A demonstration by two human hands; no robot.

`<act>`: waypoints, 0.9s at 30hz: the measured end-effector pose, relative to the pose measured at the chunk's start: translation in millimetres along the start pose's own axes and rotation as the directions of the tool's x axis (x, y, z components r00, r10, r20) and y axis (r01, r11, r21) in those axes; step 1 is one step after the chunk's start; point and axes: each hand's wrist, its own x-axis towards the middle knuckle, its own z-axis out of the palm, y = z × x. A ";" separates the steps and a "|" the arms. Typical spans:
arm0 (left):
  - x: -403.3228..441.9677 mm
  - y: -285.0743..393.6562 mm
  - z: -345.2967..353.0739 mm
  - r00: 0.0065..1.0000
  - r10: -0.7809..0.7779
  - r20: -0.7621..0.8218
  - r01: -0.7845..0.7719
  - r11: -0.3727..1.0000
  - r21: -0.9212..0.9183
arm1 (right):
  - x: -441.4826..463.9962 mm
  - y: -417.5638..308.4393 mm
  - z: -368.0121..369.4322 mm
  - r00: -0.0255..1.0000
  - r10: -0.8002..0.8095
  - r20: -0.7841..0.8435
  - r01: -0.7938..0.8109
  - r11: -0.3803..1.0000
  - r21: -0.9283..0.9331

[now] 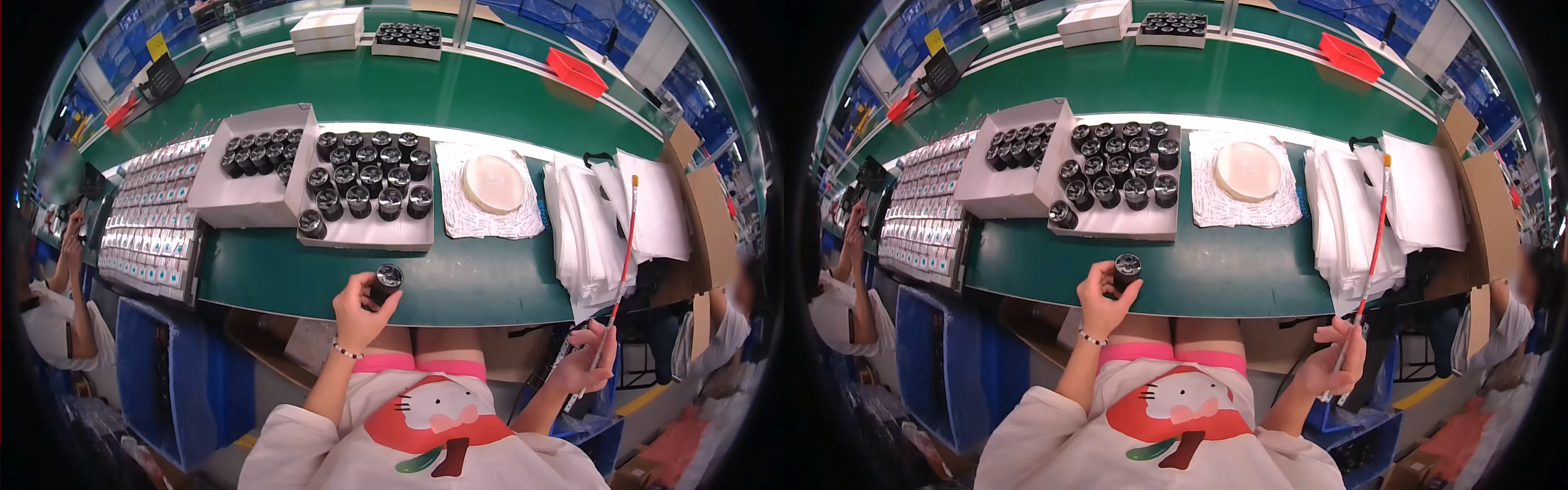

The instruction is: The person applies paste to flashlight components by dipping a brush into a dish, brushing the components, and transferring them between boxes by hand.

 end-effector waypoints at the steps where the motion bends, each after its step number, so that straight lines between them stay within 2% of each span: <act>1: 0.5 -2.1 1.0 1.000 0.010 -0.005 -0.010 1.000 0.013 | 1.6 1.5 -0.3 1.000 -0.008 -0.012 0.008 1.000 0.002; 11: 0.1 0.9 3.0 1.000 0.005 -0.031 -0.006 0.999 -0.032 | -6.9 -1.1 -26.2 0.993 0.018 -0.119 -0.024 0.999 -0.045; 15: -1.6 -2.2 3.2 0.998 0.040 -0.056 -0.039 0.999 0.014 | -7.9 -0.5 -30.0 0.988 0.026 -0.154 -0.032 0.999 -0.036; 19: -2.0 -3.1 2.0 0.997 0.066 -0.032 -0.063 0.995 0.081 | -9.8 -2.8 -31.3 0.996 0.063 -0.061 -0.066 0.997 -0.039; 20: -1.8 -2.8 1.9 0.997 0.070 -0.030 -0.067 0.995 0.080 | -10.4 -3.6 -28.5 0.993 0.063 -0.103 -0.073 0.992 -0.104; 23: -0.2 -0.9 0.6 0.997 0.076 -0.026 -0.073 0.994 0.083 | -11.8 -4.1 -26.9 0.989 0.093 -0.117 -0.105 0.990 -0.098; 27: -0.2 -1.5 -0.5 0.997 0.075 -0.023 -0.073 0.994 0.086 | -11.2 -2.0 -20.3 0.996 0.071 -0.062 -0.076 0.994 -0.084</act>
